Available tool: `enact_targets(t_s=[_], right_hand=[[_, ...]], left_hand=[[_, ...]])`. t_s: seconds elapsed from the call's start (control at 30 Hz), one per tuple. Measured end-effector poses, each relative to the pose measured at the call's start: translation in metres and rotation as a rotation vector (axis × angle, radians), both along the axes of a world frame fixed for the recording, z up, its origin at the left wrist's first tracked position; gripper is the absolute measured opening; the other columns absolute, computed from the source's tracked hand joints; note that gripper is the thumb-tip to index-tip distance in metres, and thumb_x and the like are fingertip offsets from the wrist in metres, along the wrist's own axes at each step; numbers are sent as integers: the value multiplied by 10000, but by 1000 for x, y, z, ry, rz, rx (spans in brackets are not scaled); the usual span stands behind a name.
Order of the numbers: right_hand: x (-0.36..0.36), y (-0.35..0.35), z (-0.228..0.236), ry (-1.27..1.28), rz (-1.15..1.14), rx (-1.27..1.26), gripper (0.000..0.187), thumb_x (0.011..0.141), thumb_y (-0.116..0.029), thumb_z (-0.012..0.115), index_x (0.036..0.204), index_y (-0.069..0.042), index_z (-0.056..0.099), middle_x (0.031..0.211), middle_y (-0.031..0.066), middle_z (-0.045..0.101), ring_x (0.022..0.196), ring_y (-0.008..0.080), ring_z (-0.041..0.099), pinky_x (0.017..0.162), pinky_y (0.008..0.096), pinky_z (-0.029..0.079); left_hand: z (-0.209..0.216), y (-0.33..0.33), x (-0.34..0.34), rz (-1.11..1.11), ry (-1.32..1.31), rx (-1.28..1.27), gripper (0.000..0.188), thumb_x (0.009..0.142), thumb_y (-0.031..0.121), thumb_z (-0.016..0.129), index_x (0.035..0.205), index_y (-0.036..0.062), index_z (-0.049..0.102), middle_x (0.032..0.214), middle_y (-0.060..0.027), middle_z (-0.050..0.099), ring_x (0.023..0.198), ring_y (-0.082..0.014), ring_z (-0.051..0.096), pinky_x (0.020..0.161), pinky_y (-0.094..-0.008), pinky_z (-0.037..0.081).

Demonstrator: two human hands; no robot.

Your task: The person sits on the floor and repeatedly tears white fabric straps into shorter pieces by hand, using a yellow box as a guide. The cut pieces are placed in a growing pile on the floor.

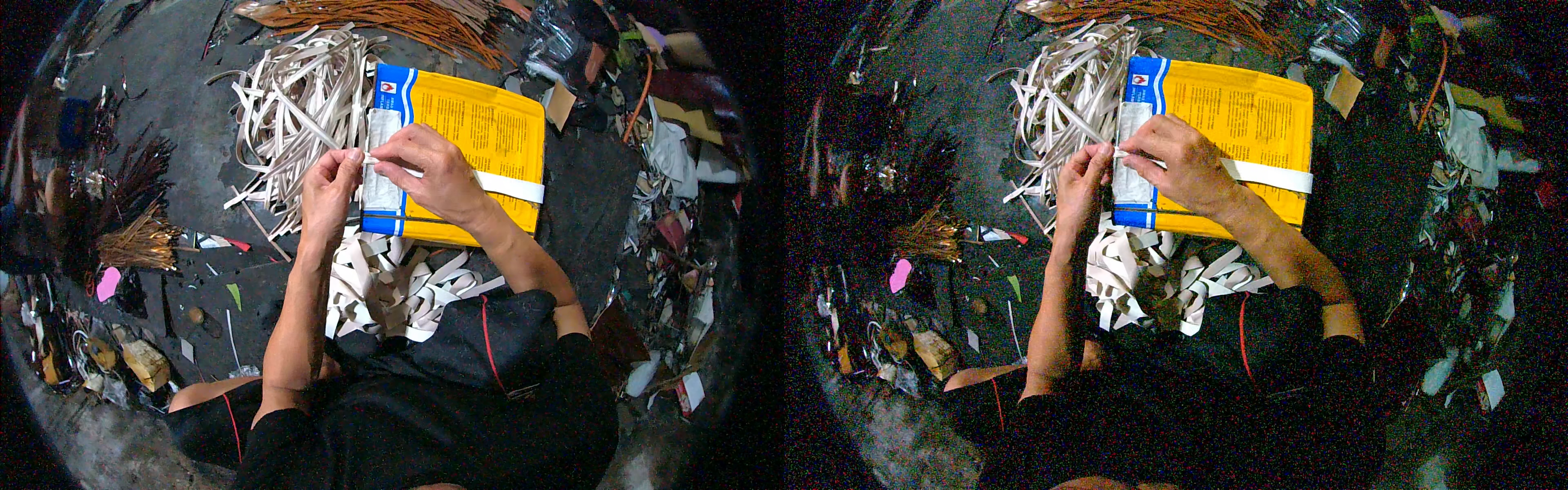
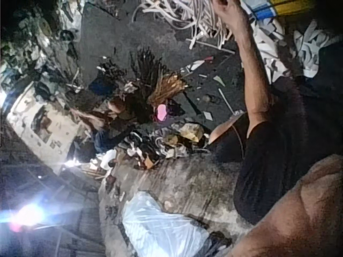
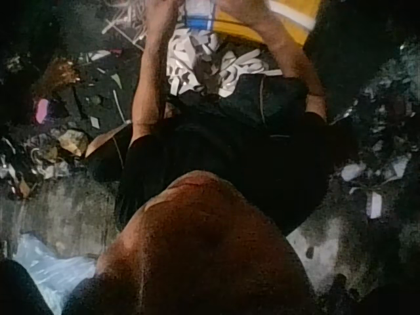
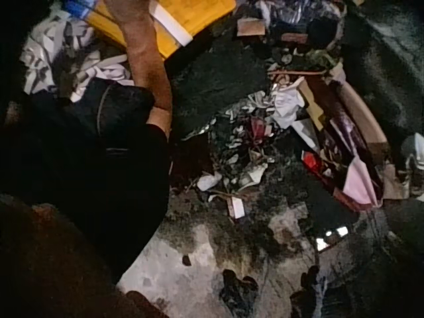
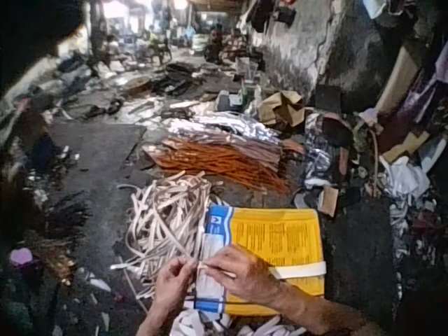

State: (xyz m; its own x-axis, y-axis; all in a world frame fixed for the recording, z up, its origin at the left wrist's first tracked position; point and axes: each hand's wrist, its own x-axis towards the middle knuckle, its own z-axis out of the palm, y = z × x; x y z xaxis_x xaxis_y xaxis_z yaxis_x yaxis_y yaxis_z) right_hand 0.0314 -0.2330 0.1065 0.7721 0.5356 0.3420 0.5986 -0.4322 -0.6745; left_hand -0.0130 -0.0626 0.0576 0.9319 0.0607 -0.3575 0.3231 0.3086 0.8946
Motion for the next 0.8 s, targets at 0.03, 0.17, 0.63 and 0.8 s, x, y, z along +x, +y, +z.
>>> enact_targets(t_s=[0.03,0.17,0.63,0.8], right_hand=[[0,0,-1,-30,5,-12,135,779,-112,707,891,-44,675,843,94,618,805,264,609,721,358,499],[0,0,-7,-101,7,-11,131,777,-113,704,886,-46,676,845,85,614,799,256,606,723,354,499],[1,-2,-4,-112,28,-23,165,767,-58,732,924,-34,687,853,78,616,783,227,603,680,325,507],[3,-1,-4,-95,19,-28,140,777,-98,716,900,-38,682,845,86,615,806,250,607,714,346,508]], left_hand=[[0,0,0,-1,16,-11,235,931,267,616,914,33,628,721,28,560,631,-43,453,566,-196,349],[1,1,0,9,80,-47,229,932,267,614,901,41,629,713,30,558,617,-38,442,555,-192,336],[-64,36,8,110,134,-97,208,924,250,620,856,55,593,710,24,548,612,-46,463,547,-187,347],[-38,16,-4,303,121,-935,444,930,469,545,984,30,577,869,-57,590,787,-121,541,687,-240,441]])
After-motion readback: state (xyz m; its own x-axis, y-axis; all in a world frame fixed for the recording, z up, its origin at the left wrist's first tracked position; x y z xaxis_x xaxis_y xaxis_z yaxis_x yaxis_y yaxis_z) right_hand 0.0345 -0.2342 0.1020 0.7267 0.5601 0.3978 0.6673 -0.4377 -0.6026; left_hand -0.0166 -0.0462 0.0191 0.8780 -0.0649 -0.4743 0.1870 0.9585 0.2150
